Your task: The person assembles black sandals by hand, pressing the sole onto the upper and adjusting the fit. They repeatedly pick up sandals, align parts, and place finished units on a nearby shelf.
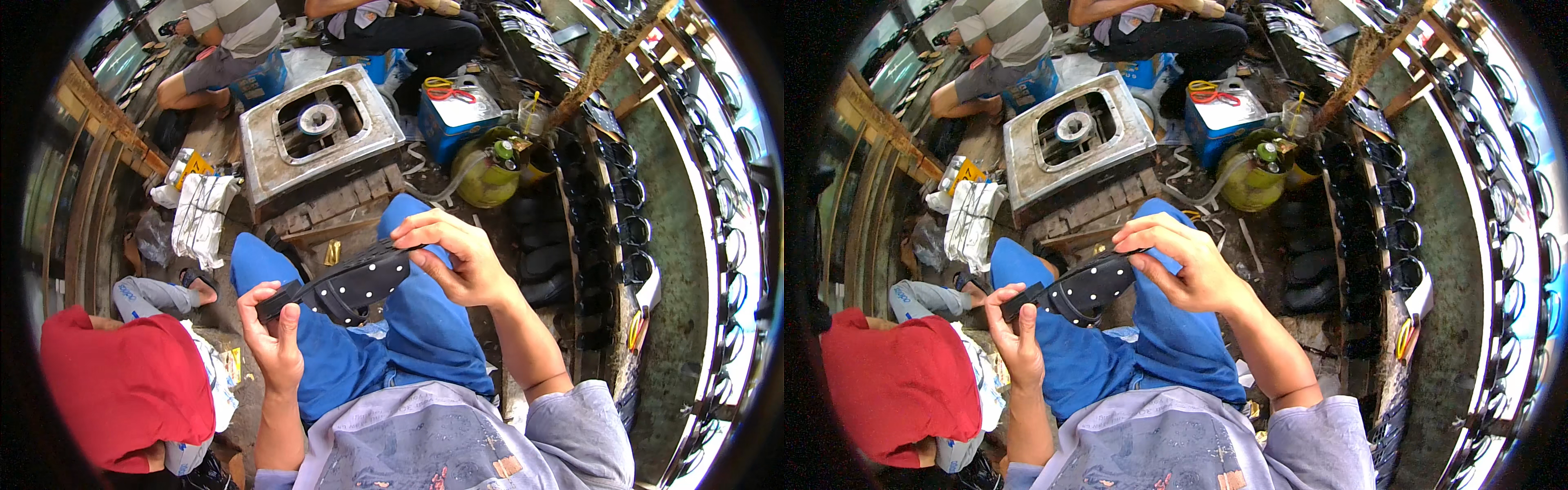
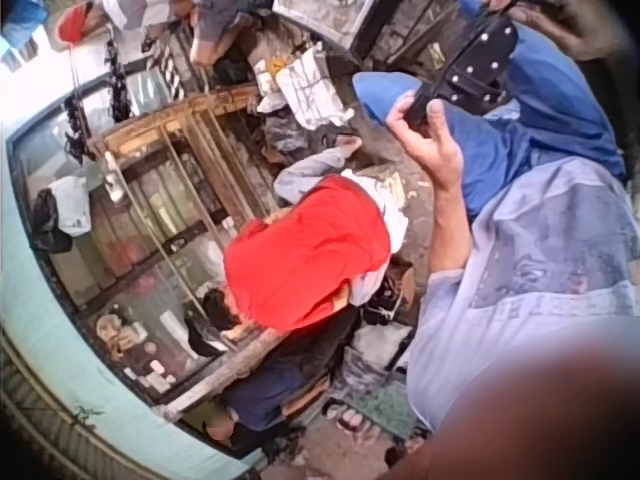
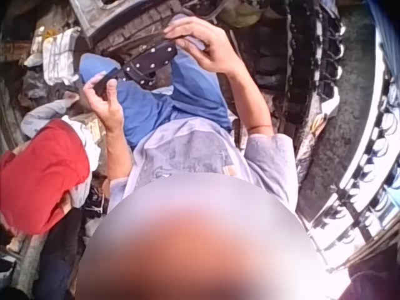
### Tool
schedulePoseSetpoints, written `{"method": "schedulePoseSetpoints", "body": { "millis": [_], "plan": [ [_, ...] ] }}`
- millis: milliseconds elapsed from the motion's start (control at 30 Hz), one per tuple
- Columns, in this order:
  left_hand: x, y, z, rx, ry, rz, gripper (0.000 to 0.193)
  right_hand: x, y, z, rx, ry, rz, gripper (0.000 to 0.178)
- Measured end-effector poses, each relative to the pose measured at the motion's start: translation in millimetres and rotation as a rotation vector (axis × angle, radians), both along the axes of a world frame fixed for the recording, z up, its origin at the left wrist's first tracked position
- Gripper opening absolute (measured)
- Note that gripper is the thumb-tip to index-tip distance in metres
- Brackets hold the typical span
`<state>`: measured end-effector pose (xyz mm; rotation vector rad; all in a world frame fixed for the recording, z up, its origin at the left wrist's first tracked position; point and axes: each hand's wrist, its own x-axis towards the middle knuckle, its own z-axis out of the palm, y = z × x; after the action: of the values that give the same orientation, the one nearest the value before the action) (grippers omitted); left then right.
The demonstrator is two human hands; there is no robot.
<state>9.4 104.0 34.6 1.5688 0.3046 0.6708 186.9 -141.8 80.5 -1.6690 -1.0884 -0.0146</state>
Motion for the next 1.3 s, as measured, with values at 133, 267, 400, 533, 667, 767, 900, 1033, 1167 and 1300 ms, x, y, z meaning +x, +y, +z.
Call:
{"method": "schedulePoseSetpoints", "body": {
  "millis": [133, 267, 400, 533, 667, 767, 900, 1033, 1167, 1300],
  "plan": [
    [0, -1, 1, 0.097, -0.023, -0.051, 0.035, -1, 0, -3, 0.041, -0.009, -0.039, 0.020],
    [-1, -2, 9, 0.309, 0.012, -0.009, 0.030, -2, 0, -11, 0.086, 0.075, -0.086, 0.018],
    [-1, -7, 17, 0.290, -0.025, 0.029, 0.028, -5, 1, -21, 0.160, 0.088, -0.064, 0.018],
    [-2, -5, 16, 0.225, -0.056, -0.035, 0.028, -4, -2, -26, 0.225, 0.187, -0.103, 0.016],
    [-7, -4, 14, 0.157, -0.086, -0.115, 0.032, -1, -10, -27, 0.230, 0.208, -0.106, 0.015],
    [-9, -7, 11, 0.168, -0.065, -0.068, 0.034, 0, -12, -27, 0.166, 0.162, -0.105, 0.016],
    [-8, -8, 3, -0.121, -0.146, -0.192, 0.030, 2, -11, -22, 0.304, 0.233, -0.105, 0.017],
    [-10, -12, -7, -0.269, -0.164, -0.201, 0.025, 6, -10, -13, 0.271, 0.240, -0.107, 0.017],
    [-3, -29, -15, -0.585, -0.035, -0.237, 0.027, 9, -19, 0, 0.079, 0.042, -0.311, 0.018],
    [18, -54, -20, -0.413, 0.193, -0.767, 0.041, 18, -27, 12, -0.040, -0.096, -0.349, 0.022]
  ]
}}
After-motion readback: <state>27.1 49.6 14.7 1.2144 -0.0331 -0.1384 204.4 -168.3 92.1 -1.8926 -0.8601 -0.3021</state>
